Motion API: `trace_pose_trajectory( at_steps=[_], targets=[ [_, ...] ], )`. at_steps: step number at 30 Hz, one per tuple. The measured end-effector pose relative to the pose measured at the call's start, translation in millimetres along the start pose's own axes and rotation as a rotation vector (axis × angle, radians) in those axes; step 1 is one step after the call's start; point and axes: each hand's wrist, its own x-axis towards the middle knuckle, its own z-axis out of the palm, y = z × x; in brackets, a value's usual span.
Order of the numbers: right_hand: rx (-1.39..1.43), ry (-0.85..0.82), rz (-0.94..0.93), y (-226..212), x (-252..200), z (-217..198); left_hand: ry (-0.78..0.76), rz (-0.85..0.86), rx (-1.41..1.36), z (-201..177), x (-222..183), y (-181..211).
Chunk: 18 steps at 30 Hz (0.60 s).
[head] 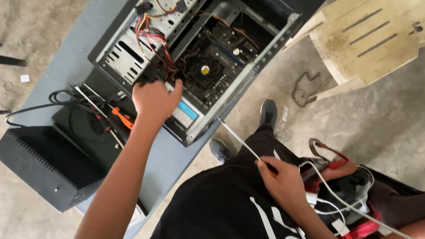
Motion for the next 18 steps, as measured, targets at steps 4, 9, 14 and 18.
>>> trace_pose_trajectory(
  at_steps=[4,9,14,18],
  targets=[
    [-0.022,-0.003,0.035,0.6,2.8,5.5,0.044,0.004,-0.117,44.3,32.1,-23.8],
    [-0.179,-0.002,-0.036,3.8,-1.3,8.9,0.089,-0.065,-0.144,62.5,41.5,-31.7],
    [-0.186,0.015,-0.070,8.3,-2.2,11.2,0.154,-0.080,-0.272,61.3,44.7,-35.0],
    [-0.176,-0.004,-0.075,9.1,-0.6,13.2,0.148,-0.082,-0.256,64.4,46.1,-37.5]
  ],
)
